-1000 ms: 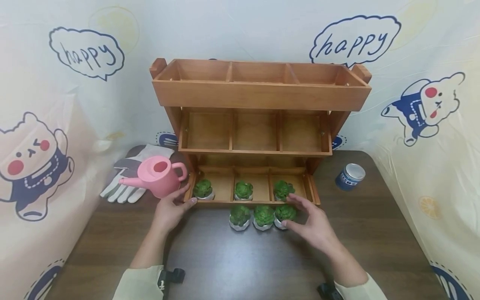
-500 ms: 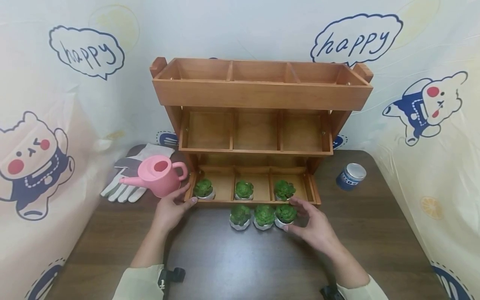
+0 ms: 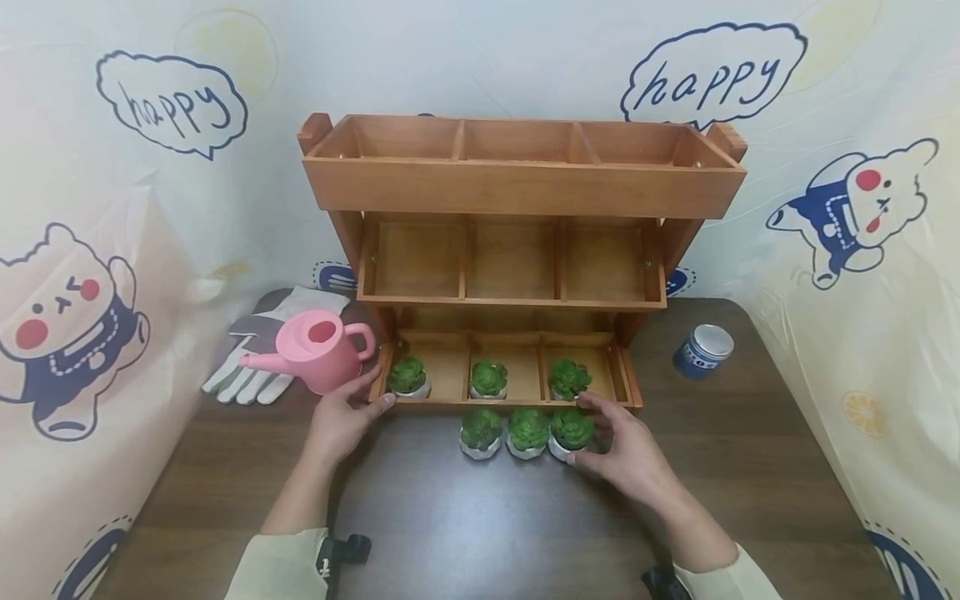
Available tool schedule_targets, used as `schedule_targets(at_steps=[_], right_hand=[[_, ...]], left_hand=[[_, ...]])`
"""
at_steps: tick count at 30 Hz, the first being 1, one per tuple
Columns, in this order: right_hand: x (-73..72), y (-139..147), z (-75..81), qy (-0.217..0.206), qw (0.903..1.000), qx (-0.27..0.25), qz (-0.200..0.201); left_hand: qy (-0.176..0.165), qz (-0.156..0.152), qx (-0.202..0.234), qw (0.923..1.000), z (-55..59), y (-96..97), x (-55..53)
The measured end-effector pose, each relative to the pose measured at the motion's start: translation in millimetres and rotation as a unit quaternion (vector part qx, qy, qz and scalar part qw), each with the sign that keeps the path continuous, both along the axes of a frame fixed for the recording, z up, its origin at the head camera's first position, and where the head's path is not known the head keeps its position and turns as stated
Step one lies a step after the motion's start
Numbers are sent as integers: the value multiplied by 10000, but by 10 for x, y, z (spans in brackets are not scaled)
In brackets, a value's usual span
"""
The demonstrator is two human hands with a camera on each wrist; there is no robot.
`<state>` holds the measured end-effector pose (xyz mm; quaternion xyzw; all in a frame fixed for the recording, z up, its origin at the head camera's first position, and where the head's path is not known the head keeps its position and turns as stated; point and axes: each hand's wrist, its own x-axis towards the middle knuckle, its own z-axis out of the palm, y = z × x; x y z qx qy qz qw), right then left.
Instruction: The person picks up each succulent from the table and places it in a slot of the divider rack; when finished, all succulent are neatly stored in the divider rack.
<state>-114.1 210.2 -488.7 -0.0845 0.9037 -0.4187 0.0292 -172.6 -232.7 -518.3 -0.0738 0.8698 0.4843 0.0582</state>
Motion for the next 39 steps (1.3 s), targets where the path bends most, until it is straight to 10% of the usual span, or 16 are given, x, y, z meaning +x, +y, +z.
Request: schedule_targets(at_steps=[39], right_hand=[[-123, 4, -33, -460, 9938, 949, 351]], left_hand=[[88, 16, -109, 9999, -2, 9, -3]])
